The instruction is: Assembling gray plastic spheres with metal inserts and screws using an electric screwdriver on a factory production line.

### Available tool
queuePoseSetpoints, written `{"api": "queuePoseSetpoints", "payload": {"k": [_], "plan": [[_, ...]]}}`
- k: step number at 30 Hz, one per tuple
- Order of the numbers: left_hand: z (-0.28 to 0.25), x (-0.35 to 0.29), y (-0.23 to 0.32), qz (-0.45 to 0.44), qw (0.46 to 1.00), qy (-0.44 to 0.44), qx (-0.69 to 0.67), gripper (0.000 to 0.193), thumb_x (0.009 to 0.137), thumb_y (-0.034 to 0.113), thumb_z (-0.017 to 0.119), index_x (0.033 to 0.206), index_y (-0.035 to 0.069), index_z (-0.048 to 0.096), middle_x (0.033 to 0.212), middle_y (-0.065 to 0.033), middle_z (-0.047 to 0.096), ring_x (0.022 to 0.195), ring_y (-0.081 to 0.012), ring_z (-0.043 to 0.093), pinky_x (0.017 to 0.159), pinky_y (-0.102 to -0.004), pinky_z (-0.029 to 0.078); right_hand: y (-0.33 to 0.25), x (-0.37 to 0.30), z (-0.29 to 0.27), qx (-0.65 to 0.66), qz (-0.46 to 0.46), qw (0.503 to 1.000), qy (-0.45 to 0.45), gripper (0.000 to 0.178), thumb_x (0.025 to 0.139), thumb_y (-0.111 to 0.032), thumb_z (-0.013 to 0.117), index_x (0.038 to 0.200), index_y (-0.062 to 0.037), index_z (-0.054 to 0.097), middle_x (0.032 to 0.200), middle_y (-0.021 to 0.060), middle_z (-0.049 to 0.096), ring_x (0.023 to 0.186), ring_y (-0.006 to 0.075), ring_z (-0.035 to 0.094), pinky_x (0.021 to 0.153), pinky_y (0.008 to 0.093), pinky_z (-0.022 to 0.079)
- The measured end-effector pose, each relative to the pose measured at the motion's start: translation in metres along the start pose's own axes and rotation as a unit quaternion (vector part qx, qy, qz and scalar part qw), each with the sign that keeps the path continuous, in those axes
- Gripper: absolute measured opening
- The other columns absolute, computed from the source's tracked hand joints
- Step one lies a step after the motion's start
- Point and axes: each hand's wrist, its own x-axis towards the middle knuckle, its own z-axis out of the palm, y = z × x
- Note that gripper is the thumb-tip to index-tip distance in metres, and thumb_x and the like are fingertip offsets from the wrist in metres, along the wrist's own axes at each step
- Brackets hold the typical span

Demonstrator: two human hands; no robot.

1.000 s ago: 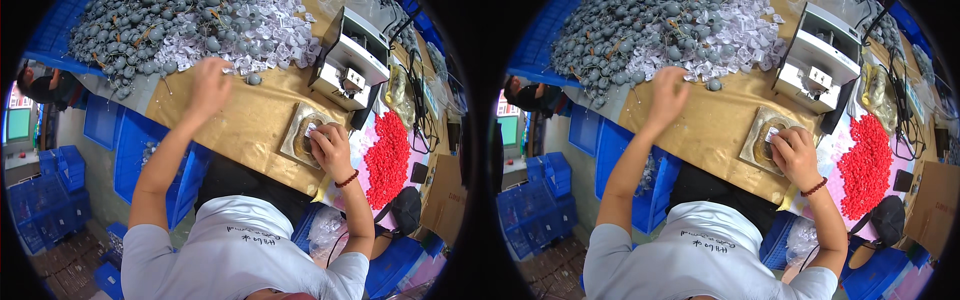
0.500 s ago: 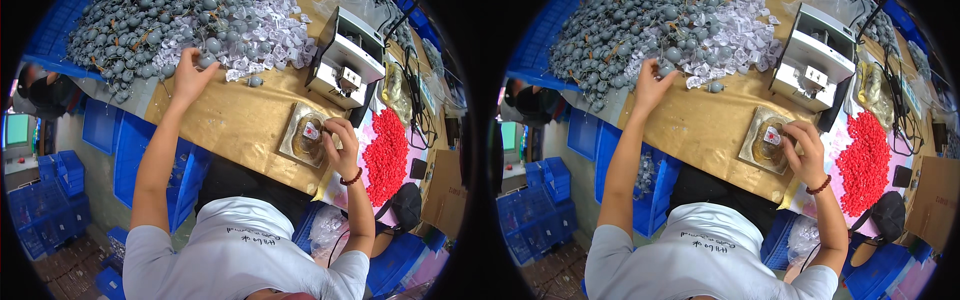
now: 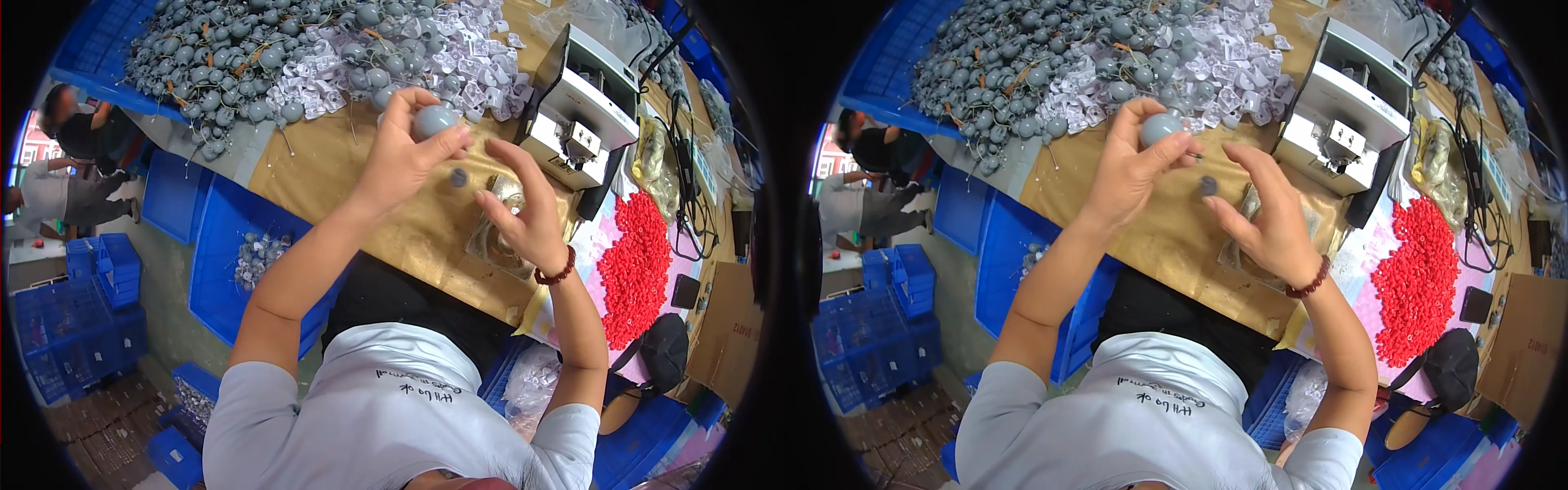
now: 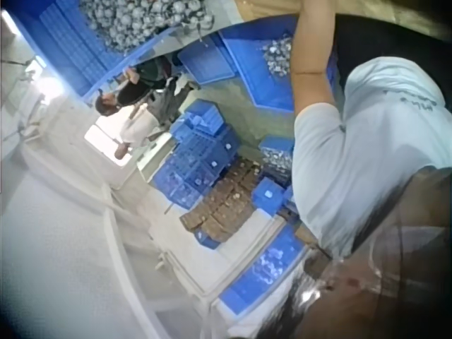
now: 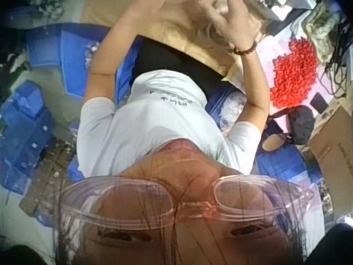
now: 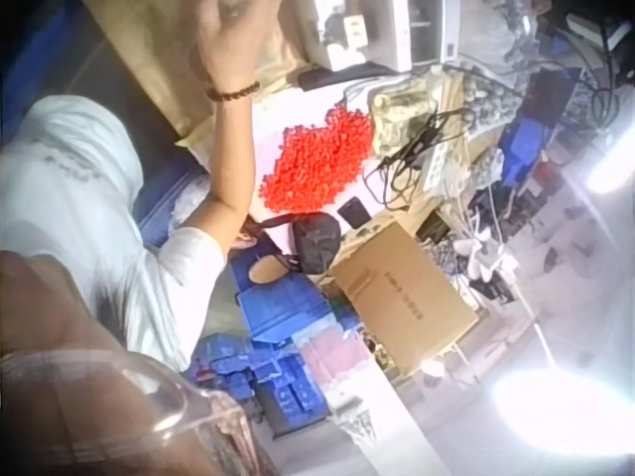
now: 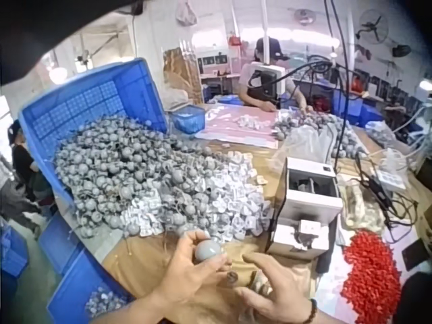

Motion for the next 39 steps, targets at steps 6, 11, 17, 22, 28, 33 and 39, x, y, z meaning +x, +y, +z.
{"api": "queuePoseSetpoints", "payload": {"k": [6,11,17,22,28,33,39], "plan": [[0.004,-0.021,-0.005,-0.021,0.990,-0.056,-0.126,0.038,0.097,0.002,0.062,0.125,0.010,0.039,0.125,-0.0140,0.057,0.110,-0.0239,0.065,0.093,-0.0348,0.057,0.002,0.005,0.004,0.177,0.208,0.955,-0.119,0.033,0.101,-0.007,0.058,0.133,0.0016,0.058,0.095,0.0027,0.067,0.086,0.0076,0.061,0.079,0.0235,0.050],[-0.015,-0.030,-0.024,-0.016,0.979,-0.056,0.194,0.052,0.094,0.006,0.068,0.137,0.008,0.039,0.132,-0.0171,0.056,0.109,-0.0226,0.064,0.090,-0.0343,0.055,0.010,-0.004,-0.016,0.146,0.215,0.963,-0.063,0.029,0.096,-0.006,0.059,0.124,-0.0026,0.067,0.081,0.0028,0.067,0.071,0.0069,0.059,0.067,0.0242,0.049],[0.006,-0.043,-0.032,0.283,0.782,-0.065,0.552,0.082,0.071,0.011,0.083,0.145,0.015,0.047,0.140,-0.0153,0.045,0.135,-0.0371,0.036,0.111,-0.0499,0.033,-0.010,-0.018,-0.030,-0.017,0.132,0.989,-0.060,0.021,0.090,-0.001,0.064,0.110,-0.0012,0.073,0.078,0.0082,0.068,0.061,0.0103,0.058,0.057,0.0263,0.047],[0.033,-0.041,-0.041,0.336,0.765,-0.140,0.531,0.068,0.065,0.013,0.083,0.129,0.017,0.060,0.124,-0.0054,0.056,0.124,-0.0307,0.049,0.107,-0.0551,0.037,-0.055,-0.044,-0.051,-0.041,0.060,0.994,-0.080,0.025,0.081,0.007,0.070,0.105,-0.0006,0.073,0.078,0.0082,0.066,0.053,0.0109,0.051,0.049,0.0266,0.039],[0.042,-0.055,-0.049,0.320,0.817,-0.197,0.438,0.053,0.069,0.020,0.084,0.116,0.013,0.063,0.111,-0.0048,0.062,0.104,-0.0279,0.061,0.096,-0.0453,0.047,-0.063,-0.068,-0.067,0.034,0.169,0.984,-0.042,0.025,0.080,0.008,0.073,0.104,-0.0006,0.073,0.083,0.0045,0.069,0.055,0.0042,0.048,0.048,0.0212,0.033],[0.036,-0.026,-0.043,0.247,0.862,-0.160,0.412,0.053,0.074,0.032,0.087,0.113,0.009,0.060,0.104,-0.0101,0.065,0.092,-0.0327,0.065,0.082,-0.0397,0.053,-0.024,-0.048,-0.045,-0.117,0.044,0.989,0.077,0.023,0.084,0.007,0.072,0.105,-0.0005,0.073,0.087,0.0055,0.071,0.059,0.0058,0.052,0.051,0.0220,0.039],[0.035,0.015,0.022,0.325,0.841,-0.163,0.401,0.053,0.074,0.022,0.089,0.117,0.006,0.061,0.109,-0.0080,0.066,0.095,-0.0236,0.066,0.083,-0.0325,0.053,-0.028,-0.009,-0.040,0.251,0.099,0.952,0.148,0.024,0.097,-0.001,0.064,0.119,0.0061,0.066,0.101,0.0101,0.073,0.088,0.0100,0.068,0.072,0.0206,0.052]]}}
